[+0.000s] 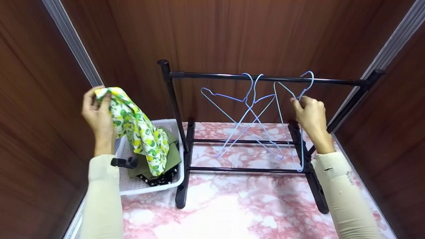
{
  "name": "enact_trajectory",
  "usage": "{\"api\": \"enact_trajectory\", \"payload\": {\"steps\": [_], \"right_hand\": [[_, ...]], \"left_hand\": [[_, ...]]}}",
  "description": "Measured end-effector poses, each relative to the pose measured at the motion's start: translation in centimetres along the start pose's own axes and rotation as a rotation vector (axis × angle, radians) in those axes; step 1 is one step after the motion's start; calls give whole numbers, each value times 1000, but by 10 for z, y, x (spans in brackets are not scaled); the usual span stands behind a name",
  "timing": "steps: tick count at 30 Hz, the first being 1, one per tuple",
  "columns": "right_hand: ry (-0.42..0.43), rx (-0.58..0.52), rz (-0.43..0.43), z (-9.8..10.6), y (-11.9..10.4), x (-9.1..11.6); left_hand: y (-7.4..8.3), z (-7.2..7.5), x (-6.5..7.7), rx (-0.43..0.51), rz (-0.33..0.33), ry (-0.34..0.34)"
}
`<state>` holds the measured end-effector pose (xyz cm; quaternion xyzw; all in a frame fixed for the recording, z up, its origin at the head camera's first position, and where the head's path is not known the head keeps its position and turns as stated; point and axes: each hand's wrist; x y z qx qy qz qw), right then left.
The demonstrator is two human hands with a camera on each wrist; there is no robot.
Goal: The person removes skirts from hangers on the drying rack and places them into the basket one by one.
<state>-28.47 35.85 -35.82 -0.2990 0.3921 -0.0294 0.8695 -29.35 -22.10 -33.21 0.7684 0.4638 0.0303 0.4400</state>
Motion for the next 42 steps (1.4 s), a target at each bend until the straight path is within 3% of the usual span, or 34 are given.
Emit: {"api": "enact_trajectory", "payload": {"steps": [9,16,24,28,37,42], "right_hand": [[-40,18,-45,-10,7,6],[-53,18,-62,-13,8,7],[-111,-16,-98,-15,7,8],[-135,-32,-111,-15,6,8],[-89,-49,-85,-21,8,11],[-96,-44,-98,-24,9,12]], "left_hand": [[-33,12,18,-227,-105,-106],[-57,20,43,-471,-55,-268],[-94,35,70,-647,18,-430],[-110,42,81,-704,32,-479],[-134,57,101,-841,36,-565],[-141,65,109,-868,102,-637]]}}
Point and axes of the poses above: each hand's wrist, its own x-axis away from the middle knuckle, its own z-axis out of the back of the hand, y = z × x, and after that the axes turned 9 degrees about y, right-handed
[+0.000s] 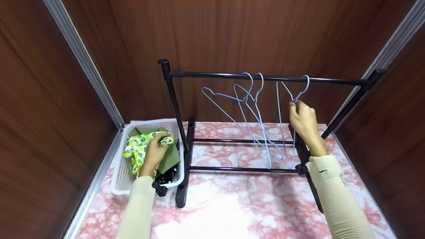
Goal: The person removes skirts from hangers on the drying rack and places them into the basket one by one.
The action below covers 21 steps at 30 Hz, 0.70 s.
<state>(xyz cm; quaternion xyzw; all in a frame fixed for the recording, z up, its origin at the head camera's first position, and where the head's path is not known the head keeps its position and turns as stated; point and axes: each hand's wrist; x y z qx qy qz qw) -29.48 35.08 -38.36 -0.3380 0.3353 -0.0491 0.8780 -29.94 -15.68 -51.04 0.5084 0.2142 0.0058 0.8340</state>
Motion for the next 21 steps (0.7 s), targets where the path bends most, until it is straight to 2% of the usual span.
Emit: {"api": "enact_trajectory", "payload": {"steps": [5,7,9,13,21], "right_hand": [[1,4,12,-1,1,1],[-2,6,16,-1,2,2],[-3,10,19,-1,1,3],[-3,4,26,-1,1,5],[-11,-8,35,0,-1,7]], "left_hand": [[-6,-3,7,-52,78,-92],[-8,-5,9,-80,88,-125],[-10,-7,11,-109,71,-150],[-18,-11,13,-152,-6,-165],[-29,-11,15,-162,-13,-199]]}}
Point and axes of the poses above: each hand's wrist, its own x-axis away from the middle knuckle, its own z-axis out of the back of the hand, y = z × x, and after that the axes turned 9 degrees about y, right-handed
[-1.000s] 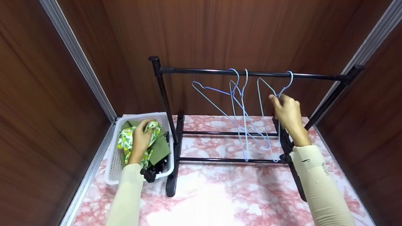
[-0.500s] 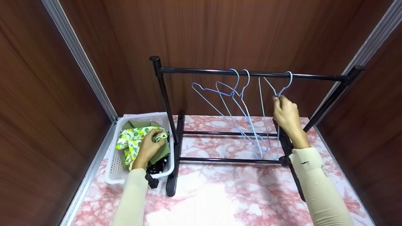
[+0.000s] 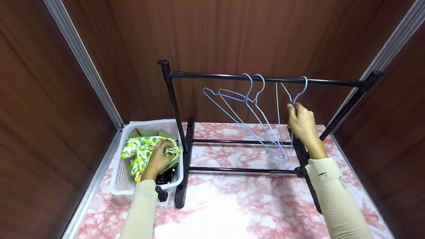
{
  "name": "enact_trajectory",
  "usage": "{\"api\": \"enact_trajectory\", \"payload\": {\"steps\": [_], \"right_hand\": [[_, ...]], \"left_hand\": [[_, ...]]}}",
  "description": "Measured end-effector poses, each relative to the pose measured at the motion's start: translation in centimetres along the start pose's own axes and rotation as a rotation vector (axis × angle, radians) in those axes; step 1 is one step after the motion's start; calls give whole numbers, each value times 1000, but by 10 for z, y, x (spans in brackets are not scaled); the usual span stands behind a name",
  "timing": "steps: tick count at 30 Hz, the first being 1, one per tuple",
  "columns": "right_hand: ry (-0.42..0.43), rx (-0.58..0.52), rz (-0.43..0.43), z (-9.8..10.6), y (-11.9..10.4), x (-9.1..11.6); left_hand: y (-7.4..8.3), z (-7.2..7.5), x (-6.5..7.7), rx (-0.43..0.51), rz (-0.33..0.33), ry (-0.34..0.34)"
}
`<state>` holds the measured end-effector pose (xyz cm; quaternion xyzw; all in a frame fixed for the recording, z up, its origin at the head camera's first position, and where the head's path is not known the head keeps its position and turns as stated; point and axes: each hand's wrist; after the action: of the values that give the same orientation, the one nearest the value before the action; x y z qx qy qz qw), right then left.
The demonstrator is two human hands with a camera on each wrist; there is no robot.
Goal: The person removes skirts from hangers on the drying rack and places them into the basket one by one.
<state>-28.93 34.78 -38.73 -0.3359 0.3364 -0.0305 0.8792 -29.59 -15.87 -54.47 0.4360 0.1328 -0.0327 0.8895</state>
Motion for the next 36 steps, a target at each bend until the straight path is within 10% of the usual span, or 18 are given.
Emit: {"api": "enact_trajectory", "payload": {"steps": [6,25,36], "right_hand": [[-4,1,17,1,1,1],[-20,68,14,21,9,5],[-12,80,20,44,29,2]], "left_hand": [[-2,-2,2,3,-52,9],[20,30,-5,13,64,-15],[44,65,-25,-60,-85,104]]}}
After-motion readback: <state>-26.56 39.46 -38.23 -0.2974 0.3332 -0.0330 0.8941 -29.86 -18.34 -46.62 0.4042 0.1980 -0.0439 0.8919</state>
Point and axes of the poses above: each hand's wrist, its own x-axis away from the middle knuckle, its own z-axis out of the back of the hand, y = z × x, and after that the axes turned 9 degrees about y, right-handed
